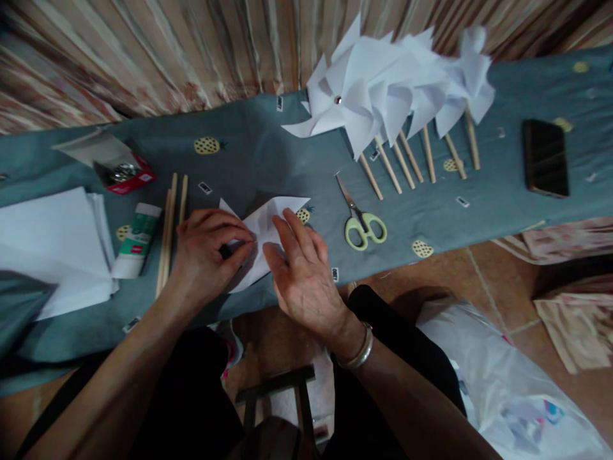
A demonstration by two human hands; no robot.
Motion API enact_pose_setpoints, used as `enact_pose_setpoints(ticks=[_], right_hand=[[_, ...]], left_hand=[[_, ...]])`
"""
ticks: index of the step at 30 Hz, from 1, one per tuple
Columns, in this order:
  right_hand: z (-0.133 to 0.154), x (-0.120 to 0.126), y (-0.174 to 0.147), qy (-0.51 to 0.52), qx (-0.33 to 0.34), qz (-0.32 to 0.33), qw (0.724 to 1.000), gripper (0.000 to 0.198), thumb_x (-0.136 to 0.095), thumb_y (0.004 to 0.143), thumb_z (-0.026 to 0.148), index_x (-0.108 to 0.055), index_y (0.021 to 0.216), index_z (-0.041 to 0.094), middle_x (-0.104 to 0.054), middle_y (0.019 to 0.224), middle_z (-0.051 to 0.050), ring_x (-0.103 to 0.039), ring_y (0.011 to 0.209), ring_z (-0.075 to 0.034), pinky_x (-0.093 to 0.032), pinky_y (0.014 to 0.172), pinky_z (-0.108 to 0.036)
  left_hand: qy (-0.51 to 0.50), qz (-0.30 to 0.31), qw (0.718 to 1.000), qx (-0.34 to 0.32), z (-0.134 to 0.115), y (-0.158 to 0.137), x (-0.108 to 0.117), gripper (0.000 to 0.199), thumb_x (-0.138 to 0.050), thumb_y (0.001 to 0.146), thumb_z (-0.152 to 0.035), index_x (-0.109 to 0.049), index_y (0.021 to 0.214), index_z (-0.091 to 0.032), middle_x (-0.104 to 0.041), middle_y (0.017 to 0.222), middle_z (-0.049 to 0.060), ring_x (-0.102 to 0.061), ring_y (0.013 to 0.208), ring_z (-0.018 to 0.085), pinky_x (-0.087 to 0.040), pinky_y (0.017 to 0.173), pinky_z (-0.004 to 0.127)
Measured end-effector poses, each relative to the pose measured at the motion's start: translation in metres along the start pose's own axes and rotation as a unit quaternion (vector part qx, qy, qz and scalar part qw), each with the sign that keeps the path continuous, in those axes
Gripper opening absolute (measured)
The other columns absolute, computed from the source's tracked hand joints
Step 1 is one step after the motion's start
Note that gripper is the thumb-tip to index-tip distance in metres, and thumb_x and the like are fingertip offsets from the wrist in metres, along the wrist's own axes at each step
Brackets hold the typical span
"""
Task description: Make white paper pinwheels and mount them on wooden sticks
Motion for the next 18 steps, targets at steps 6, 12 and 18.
enact_pose_setpoints(ticks=[6,12,18], right_hand=[[0.0005,-0.0024,0.0019,-0.019,-0.002,0.032,0.999,0.032,-0.042,0.091,0.012,-0.056,0.12,0.016,-0.043,0.145,-0.017,-0.02,0.146,-0.031,-0.034,0.107,-0.052],[0.0004,-0.0055,0.0023,-0.009,-0.014,0.051,0.999,0.031,-0.042,0.091,0.013,-0.056,0.118,0.016,-0.039,0.148,-0.015,-0.016,0.148,-0.029,-0.031,0.11,-0.052],[0.0007,-0.0073,0.0055,0.003,-0.03,0.073,0.997,0.034,-0.041,0.09,0.013,-0.056,0.12,0.019,-0.036,0.152,-0.012,-0.011,0.149,-0.028,-0.028,0.112,-0.054]], left_hand=[[0.002,0.0,1.0,0.002,-0.0001,0.0001,-0.0004,0.014,-0.06,0.083,-0.026,-0.069,0.073,-0.024,-0.071,0.089,0.003,-0.057,0.101,0.026,-0.039,0.091,0.047],[0.003,0.006,1.0,0.003,0.0004,0.0006,-0.0007,0.014,-0.06,0.083,-0.026,-0.07,0.073,-0.024,-0.071,0.09,0.003,-0.057,0.101,0.026,-0.039,0.091,0.047],[0.001,0.012,1.0,0.012,0.0008,0.0006,-0.001,0.013,-0.06,0.082,-0.026,-0.071,0.076,-0.025,-0.071,0.091,0.002,-0.057,0.102,0.026,-0.039,0.093,0.047]])
Point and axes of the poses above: each hand's wrist, its own y-axis towards the middle knuckle, its own x-axis out of the back of the hand, z = x × y, the point moved 5 cm from there along y, towards the middle knuckle
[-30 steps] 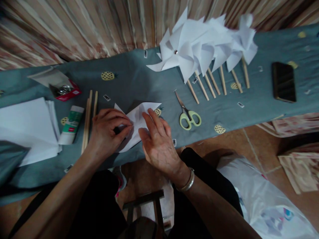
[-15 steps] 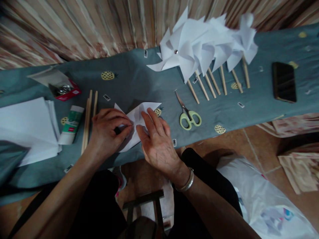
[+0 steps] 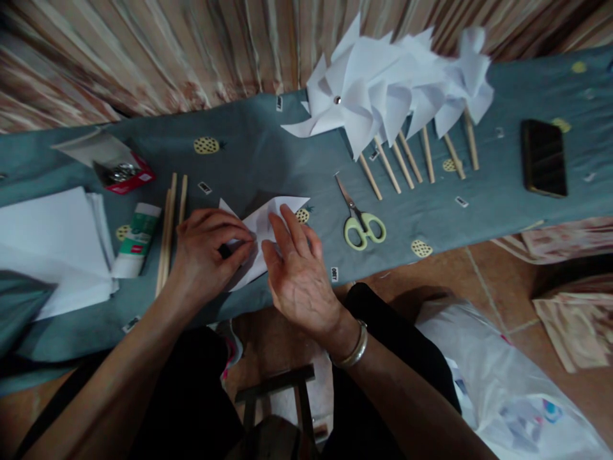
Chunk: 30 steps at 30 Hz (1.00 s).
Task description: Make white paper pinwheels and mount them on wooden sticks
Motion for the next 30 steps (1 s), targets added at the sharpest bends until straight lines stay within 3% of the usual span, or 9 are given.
enact_pose_setpoints(ticks=[7,11,15,22,30], right_hand=[[0.005,0.0,0.002,-0.035,0.034,-0.004,0.999,0.032,-0.037,0.092,0.012,-0.059,0.115,0.009,-0.042,0.146,-0.021,-0.015,0.148,-0.031,-0.03,0.11,-0.053],[0.006,-0.002,0.0,-0.035,0.038,-0.013,0.999,0.033,-0.034,0.094,0.011,-0.058,0.117,0.008,-0.043,0.145,-0.02,-0.016,0.148,-0.031,-0.031,0.11,-0.052],[0.004,-0.004,-0.001,-0.009,0.023,-0.002,1.0,0.036,-0.033,0.094,0.01,-0.056,0.121,0.013,-0.043,0.147,-0.017,-0.012,0.149,-0.028,-0.029,0.111,-0.054],[0.001,-0.003,-0.003,0.007,0.005,-0.008,1.0,0.042,-0.037,0.091,0.008,-0.056,0.127,0.02,-0.042,0.148,-0.012,-0.014,0.148,-0.029,-0.03,0.111,-0.055],[-0.001,-0.003,-0.005,0.008,0.014,-0.033,0.999,0.039,-0.04,0.089,0.007,-0.057,0.123,0.018,-0.038,0.149,-0.014,-0.015,0.148,-0.032,-0.032,0.109,-0.056]], left_hand=[[-0.003,-0.001,1.0,0.009,0.0,-0.002,0.003,0.013,-0.06,0.084,-0.031,-0.072,0.083,-0.026,-0.071,0.096,0.003,-0.058,0.104,0.026,-0.04,0.094,0.047],[-0.01,-0.036,0.999,0.001,0.001,-0.006,0.014,0.018,-0.058,0.086,-0.034,-0.071,0.096,-0.028,-0.069,0.106,0.004,-0.057,0.108,0.027,-0.042,0.094,0.047],[-0.013,-0.071,0.997,-0.028,-0.004,-0.013,0.02,0.018,-0.053,0.089,-0.03,-0.071,0.094,-0.028,-0.069,0.106,0.004,-0.056,0.107,0.025,-0.042,0.095,0.046],[0.078,-0.022,0.993,-0.088,-0.027,-0.028,0.006,0.023,-0.047,0.093,-0.022,-0.069,0.095,-0.025,-0.07,0.105,0.002,-0.054,0.111,0.027,-0.031,0.099,0.054],[0.089,-0.046,0.991,-0.094,-0.025,-0.03,0.001,0.021,-0.051,0.089,-0.015,-0.071,0.092,-0.023,-0.071,0.102,0.005,-0.054,0.113,0.029,-0.028,0.1,0.055]])
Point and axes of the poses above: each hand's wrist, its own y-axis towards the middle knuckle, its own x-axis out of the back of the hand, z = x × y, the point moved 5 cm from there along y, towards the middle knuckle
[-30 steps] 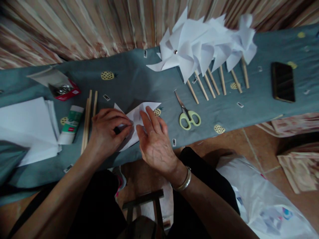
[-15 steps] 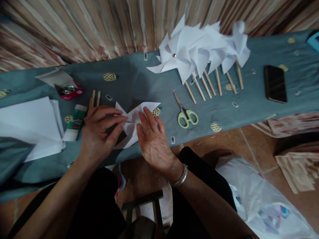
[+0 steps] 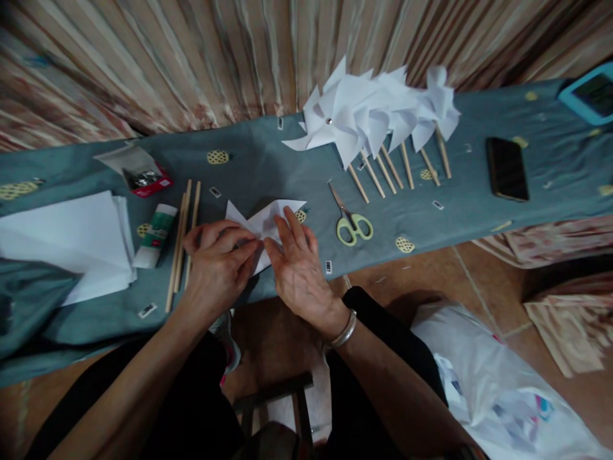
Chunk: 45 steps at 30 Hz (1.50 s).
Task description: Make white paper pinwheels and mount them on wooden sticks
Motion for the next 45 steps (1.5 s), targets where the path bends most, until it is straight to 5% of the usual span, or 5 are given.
enact_pose_setpoints(ticks=[32,38,45], right_hand=[[0.0012,0.0046,0.0028,0.023,-0.012,0.017,1.0,0.05,-0.038,0.087,0.006,-0.052,0.132,0.024,-0.041,0.149,-0.009,-0.015,0.149,-0.029,-0.032,0.111,-0.056],[0.0016,0.0035,0.0046,0.013,0.002,0.02,1.0,0.042,-0.039,0.087,0.007,-0.058,0.124,0.013,-0.043,0.146,-0.016,-0.016,0.148,-0.031,-0.031,0.112,-0.054],[0.0008,0.0063,0.0042,0.024,-0.012,0.015,1.0,0.048,-0.041,0.086,0.008,-0.054,0.129,0.023,-0.039,0.15,-0.008,-0.014,0.149,-0.03,-0.031,0.112,-0.055]], left_hand=[[-0.043,0.031,0.998,-0.019,-0.0023,-0.0021,-0.0034,0.027,-0.048,0.091,-0.012,-0.068,0.105,-0.022,-0.072,0.113,0.006,-0.057,0.115,0.027,-0.026,0.105,0.059],[-0.043,0.045,0.998,-0.02,0.0009,-0.0017,-0.0045,0.027,-0.051,0.088,-0.01,-0.068,0.106,-0.022,-0.073,0.112,0.006,-0.056,0.117,0.029,-0.024,0.106,0.061],[-0.027,0.034,0.998,-0.037,0.0021,-0.0058,-0.0045,0.028,-0.053,0.088,-0.011,-0.066,0.11,-0.023,-0.072,0.116,0.004,-0.055,0.118,0.028,-0.022,0.108,0.058]])
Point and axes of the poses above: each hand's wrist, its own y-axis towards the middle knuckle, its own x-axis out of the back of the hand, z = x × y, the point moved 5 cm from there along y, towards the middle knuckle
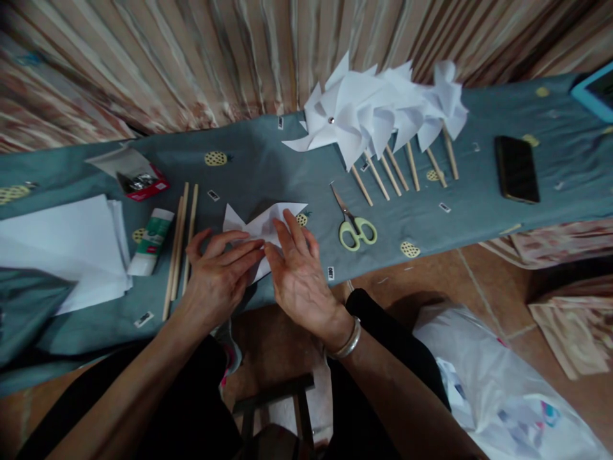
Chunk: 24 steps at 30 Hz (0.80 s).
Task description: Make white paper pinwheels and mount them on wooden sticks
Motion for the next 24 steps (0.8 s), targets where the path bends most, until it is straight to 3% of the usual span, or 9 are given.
enact_pose_setpoints(ticks=[12,24], right_hand=[[-0.0055,0.0002,0.0011,0.033,-0.04,0.022,0.998,0.048,-0.042,0.081,0.006,-0.059,0.122,0.024,-0.032,0.154,-0.007,-0.012,0.149,-0.031,-0.029,0.11,-0.057],[-0.0012,0.0006,0.0002,0.008,-0.022,0.021,1.0,0.047,-0.041,0.084,0.007,-0.055,0.127,0.022,-0.034,0.152,-0.008,-0.012,0.149,-0.031,-0.029,0.112,-0.055]], left_hand=[[0.0,-0.018,1.0,-0.014,0.0001,0.0011,-0.0015,0.027,-0.052,0.089,-0.014,-0.067,0.111,-0.022,-0.072,0.112,0.006,-0.056,0.116,0.028,-0.027,0.106,0.059],[0.008,-0.022,1.0,-0.005,-0.0021,0.0023,-0.002,0.026,-0.051,0.09,-0.013,-0.068,0.108,-0.022,-0.072,0.109,0.005,-0.056,0.116,0.026,-0.024,0.109,0.057]])
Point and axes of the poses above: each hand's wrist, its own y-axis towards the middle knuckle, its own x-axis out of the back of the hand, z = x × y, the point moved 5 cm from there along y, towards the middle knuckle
